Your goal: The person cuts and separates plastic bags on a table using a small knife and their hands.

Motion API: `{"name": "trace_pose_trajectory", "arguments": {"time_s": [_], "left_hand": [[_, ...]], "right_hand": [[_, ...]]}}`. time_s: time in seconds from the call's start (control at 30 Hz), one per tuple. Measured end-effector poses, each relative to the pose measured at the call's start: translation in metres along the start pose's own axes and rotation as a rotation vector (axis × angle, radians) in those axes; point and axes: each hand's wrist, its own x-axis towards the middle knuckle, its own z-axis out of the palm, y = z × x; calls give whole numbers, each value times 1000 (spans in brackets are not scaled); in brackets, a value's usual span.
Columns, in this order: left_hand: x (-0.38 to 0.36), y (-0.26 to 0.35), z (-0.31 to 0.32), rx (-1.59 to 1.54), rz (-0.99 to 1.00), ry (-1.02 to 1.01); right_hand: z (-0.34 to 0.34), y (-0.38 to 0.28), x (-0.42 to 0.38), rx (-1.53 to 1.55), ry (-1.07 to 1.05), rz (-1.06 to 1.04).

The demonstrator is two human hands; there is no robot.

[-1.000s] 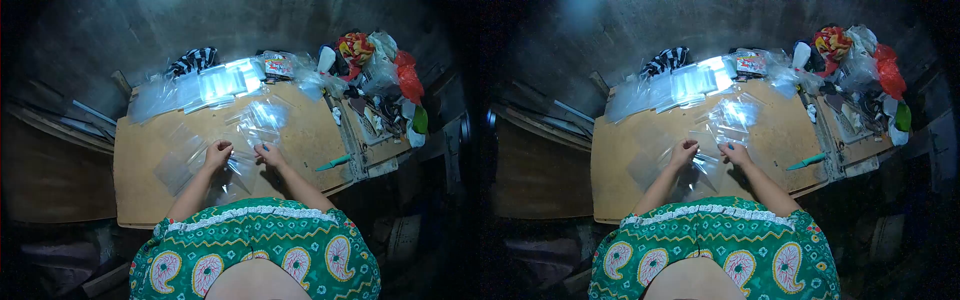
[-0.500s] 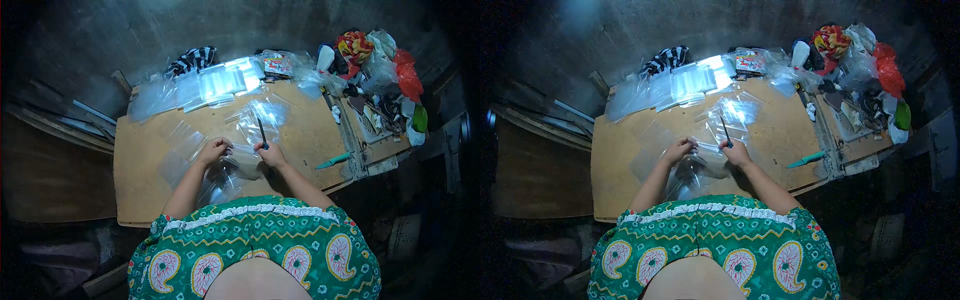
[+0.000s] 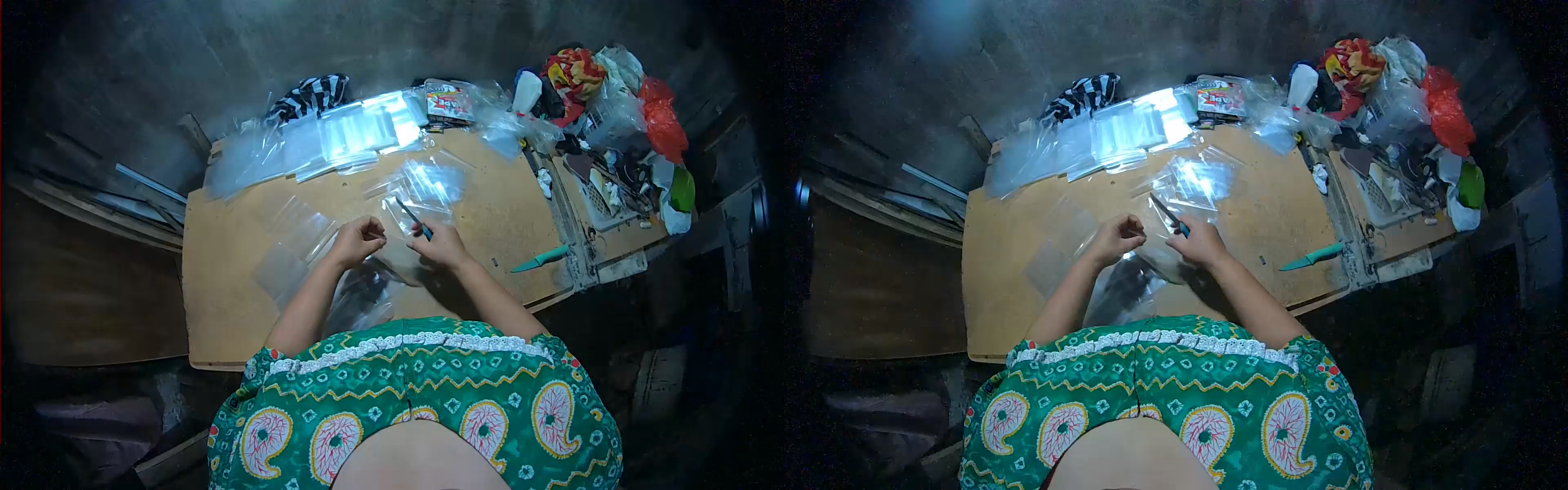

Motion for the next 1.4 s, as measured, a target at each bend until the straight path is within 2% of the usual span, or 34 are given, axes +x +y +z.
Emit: {"name": "trace_pose_trajectory", "arguments": {"time_s": [0.07, 0.13, 0.17, 0.27, 0.3, 0.43, 0.5, 0.53, 0.6, 0.77, 0.83, 0.97, 1.03, 1.13, 1.2, 1.4], "left_hand": [[2, 1, 7, 50, 25, -4], [8, -4, 12, 199, 33, -3], [11, -13, 16, 60, 43, 24], [12, -7, 19, 113, 56, -7], [7, 10, 19, 174, -30, -18], [14, -1, 17, 256, 12, -79], [17, -6, 15, -68, -164, -182], [19, -9, 12, -69, -163, -183], [20, -7, 6, -303, -288, -267], [12, 5, 15, -305, -184, -197], [11, 11, 15, -52, -214, -181], [13, 3, 14, -103, -240, -214], [11, 2, 15, -103, -182, -197], [6, 7, 12, -56, -227, -217], [4, 7, 7, -60, -260, -229], [4, 1, 3, -57, -309, -248]], "right_hand": [[2, -5, 5, -87, 21, -67], [7, -11, 11, -42, -106, -93], [6, -13, 12, -73, -167, -80], [20, 6, 16, -79, -130, -72], [21, 7, 16, -79, -132, -72], [19, 8, 14, -18, -94, -28], [14, 3, 12, 26, -65, -57], [12, 0, 10, 25, -64, -56], [8, -3, 6, -36, -46, -134], [8, -11, -3, -35, -26, -151], [7, -14, -5, -62, -20, -166], [4, -18, -6, -47, -16, -143], [3, -16, -6, -43, -19, -135], [4, -1, -1, 42, -22, -52], [5, 11, 3, 267, 0, -29], [-2, 28, 11, 293, -115, 78]]}}
